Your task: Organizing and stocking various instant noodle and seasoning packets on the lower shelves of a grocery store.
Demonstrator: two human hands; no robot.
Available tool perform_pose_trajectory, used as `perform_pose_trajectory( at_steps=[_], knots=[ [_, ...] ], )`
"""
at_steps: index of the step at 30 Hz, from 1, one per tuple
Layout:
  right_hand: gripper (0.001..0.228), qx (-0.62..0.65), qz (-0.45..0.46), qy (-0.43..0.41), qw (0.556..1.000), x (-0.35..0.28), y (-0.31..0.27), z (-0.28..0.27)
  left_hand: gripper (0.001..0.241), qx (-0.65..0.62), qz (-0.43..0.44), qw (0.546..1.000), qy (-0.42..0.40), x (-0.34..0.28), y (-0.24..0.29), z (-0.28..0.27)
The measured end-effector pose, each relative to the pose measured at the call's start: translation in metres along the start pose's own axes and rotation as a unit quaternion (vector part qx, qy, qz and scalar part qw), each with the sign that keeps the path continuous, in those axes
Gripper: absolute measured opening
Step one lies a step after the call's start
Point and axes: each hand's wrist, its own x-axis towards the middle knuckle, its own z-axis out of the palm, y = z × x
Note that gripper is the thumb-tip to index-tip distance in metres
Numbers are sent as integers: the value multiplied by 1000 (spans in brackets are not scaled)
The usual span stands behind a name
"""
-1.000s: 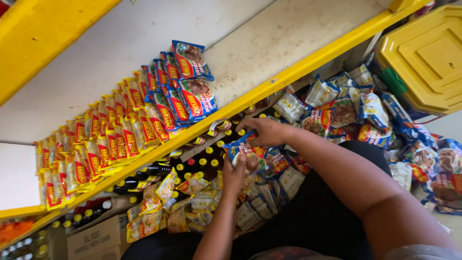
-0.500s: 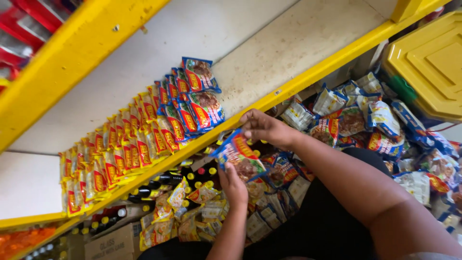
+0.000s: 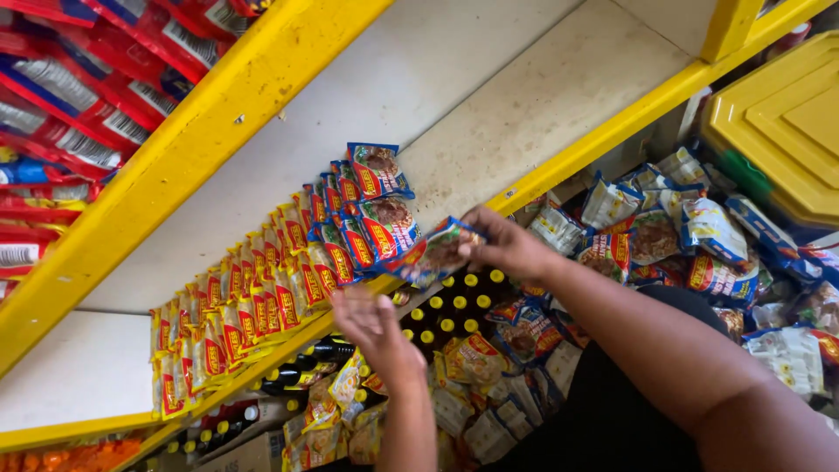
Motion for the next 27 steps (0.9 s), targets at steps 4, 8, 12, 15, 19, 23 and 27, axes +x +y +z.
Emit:
perform_pose_trajectory(
  at_steps=[4,8,12,15,19,23,27],
  knots=[
    [40,19,-39,54,998,9,9,-9,69,198,112,966,-121,32,37,14],
    [36,-41,-41,31,998,8,-15,2,73,351,72,878,-317,45,46,38],
    [27,17,-33,47,998,13,-4,-3,40,418,-76,842,-334,48,34,47],
    [17,59,-68,62,994,17,18,-13,36,288,-78,892,-340,48,15,43],
    [15,9,-83,95,992,24,33,-18,38,291,-69,882,-364,44,14,48],
    [26,25,-57,134,989,28,14,-9,38,272,-85,892,-351,58,6,51],
    [61,-243,-232,165,927,26,-8,12,67,375,-8,898,-227,102,-3,62]
  ],
)
